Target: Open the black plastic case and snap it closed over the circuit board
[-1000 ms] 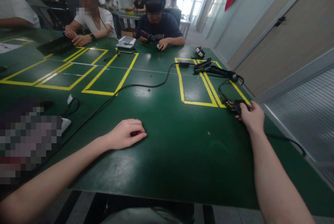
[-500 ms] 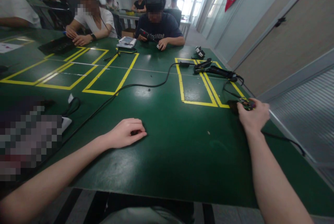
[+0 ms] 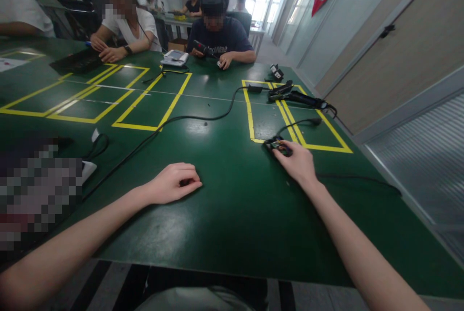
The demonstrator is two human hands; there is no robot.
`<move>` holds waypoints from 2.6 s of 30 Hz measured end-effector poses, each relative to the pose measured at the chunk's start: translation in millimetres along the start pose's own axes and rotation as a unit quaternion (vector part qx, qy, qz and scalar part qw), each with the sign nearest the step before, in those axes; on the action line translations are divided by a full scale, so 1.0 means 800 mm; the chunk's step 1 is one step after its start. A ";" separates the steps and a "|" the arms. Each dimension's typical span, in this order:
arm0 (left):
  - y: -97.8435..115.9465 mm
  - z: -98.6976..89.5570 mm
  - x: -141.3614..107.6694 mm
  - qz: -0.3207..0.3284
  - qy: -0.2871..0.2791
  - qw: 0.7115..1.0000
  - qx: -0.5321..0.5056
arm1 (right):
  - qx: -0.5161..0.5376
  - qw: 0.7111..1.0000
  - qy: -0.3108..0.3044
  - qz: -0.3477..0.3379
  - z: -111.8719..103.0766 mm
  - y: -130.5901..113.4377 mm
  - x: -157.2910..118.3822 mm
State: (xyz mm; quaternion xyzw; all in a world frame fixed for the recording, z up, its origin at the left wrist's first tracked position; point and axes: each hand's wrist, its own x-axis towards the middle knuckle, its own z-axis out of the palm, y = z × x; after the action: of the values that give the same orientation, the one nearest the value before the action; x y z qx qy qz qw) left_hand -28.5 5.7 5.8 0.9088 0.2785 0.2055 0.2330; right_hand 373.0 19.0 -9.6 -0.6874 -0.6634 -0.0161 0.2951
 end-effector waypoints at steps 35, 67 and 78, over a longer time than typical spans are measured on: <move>-0.004 -0.001 -0.005 0.014 0.043 0.998 -0.034 | 0.178 0.900 -0.161 -0.364 0.028 -0.160 -0.077; 0.002 -0.017 -0.002 -0.087 -0.045 0.995 0.014 | 0.228 0.879 -0.239 -0.344 0.021 -0.131 -0.063; 0.004 -0.016 0.000 -0.128 -0.046 0.987 0.083 | 0.216 0.886 -0.223 -0.344 0.022 -0.141 -0.068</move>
State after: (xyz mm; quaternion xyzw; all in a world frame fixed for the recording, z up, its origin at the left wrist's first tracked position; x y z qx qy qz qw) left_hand -33.5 7.4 18.1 0.8902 0.3977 0.1080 0.1941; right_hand 255.8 -28.8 -2.9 -0.3205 -0.8937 0.1804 0.2569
